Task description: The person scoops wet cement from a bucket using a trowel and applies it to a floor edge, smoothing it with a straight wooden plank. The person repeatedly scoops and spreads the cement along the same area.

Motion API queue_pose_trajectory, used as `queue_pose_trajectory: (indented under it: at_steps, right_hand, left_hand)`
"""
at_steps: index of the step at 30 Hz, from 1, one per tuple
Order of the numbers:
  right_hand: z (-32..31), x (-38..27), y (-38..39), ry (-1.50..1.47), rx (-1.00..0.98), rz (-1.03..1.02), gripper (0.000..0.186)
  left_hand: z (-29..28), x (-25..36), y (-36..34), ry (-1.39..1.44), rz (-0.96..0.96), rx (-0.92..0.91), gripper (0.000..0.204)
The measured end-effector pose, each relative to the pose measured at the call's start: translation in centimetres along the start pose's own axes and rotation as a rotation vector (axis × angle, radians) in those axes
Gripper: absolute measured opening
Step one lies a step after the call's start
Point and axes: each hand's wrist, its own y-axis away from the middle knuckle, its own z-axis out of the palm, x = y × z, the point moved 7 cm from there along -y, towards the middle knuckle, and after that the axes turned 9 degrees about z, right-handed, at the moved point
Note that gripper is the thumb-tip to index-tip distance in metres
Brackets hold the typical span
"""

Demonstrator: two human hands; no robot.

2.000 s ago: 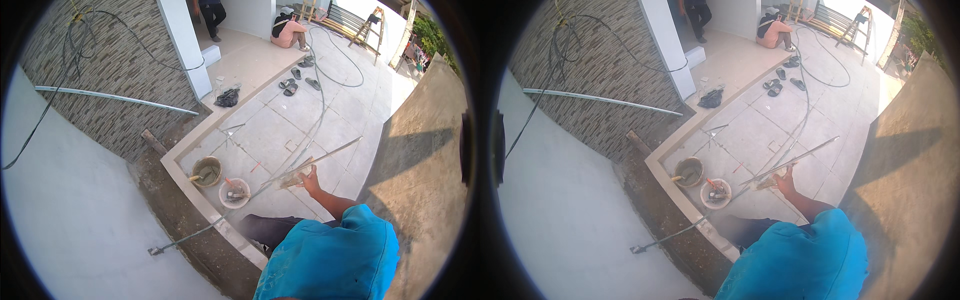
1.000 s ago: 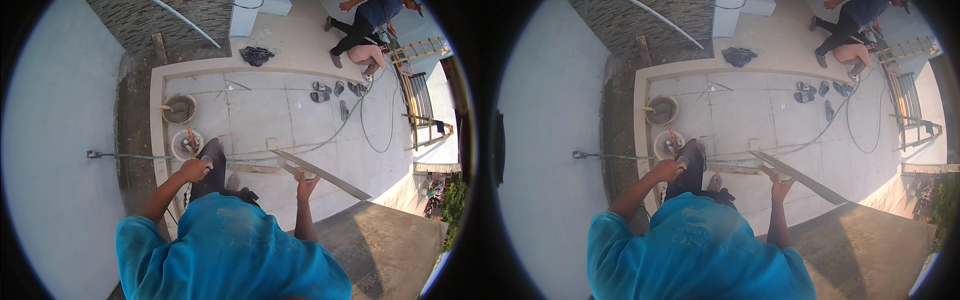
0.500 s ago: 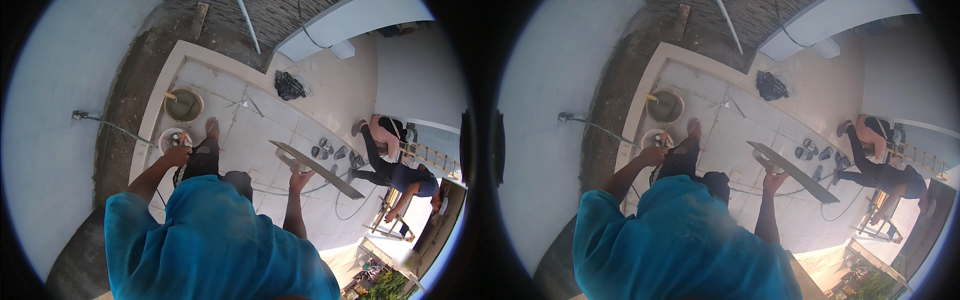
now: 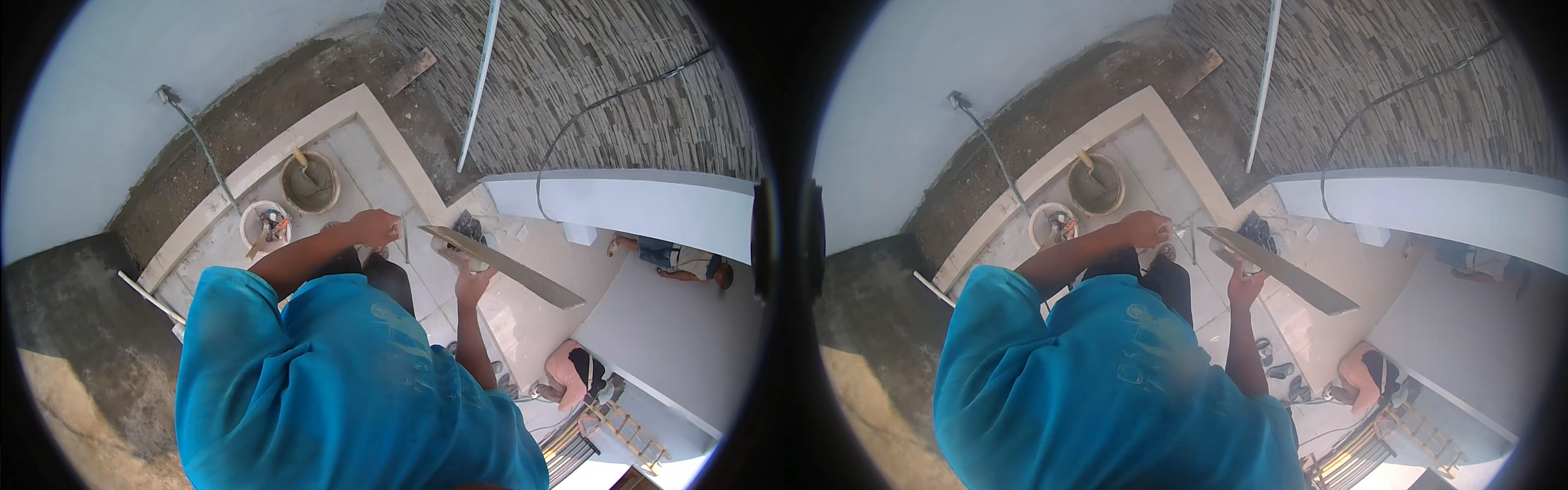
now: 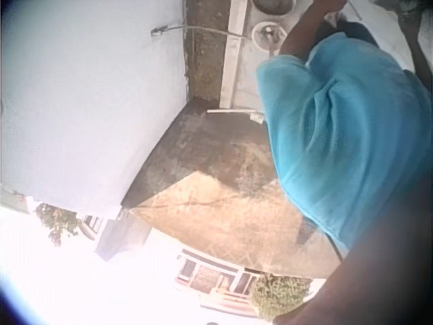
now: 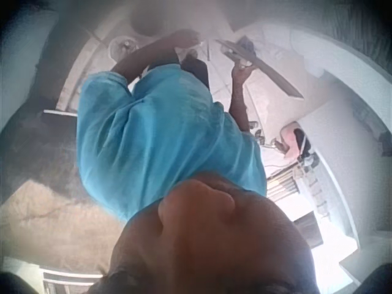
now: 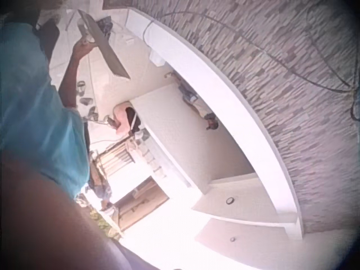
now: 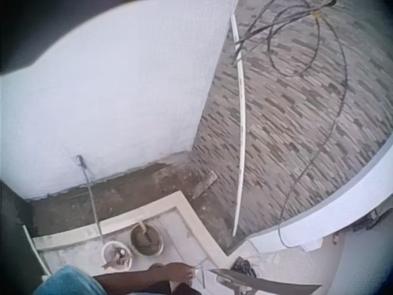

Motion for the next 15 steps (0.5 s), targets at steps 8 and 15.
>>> queue_pose_trajectory:
  at_steps: [8,15]
  right_hand:
    - [14.0,-14.4,-11.0,0.335,-0.423,-0.494,0.066]
    - [28.5,-24.1,-11.2,0.326,-0.590,-1.114,0.060]
  left_hand:
    - [-3.4,2.9,-3.7,0.641,-0.085,0.838,0.079]
    - [-9.5,-8.8,-6.0,1.238,-0.438,1.430,0.065]
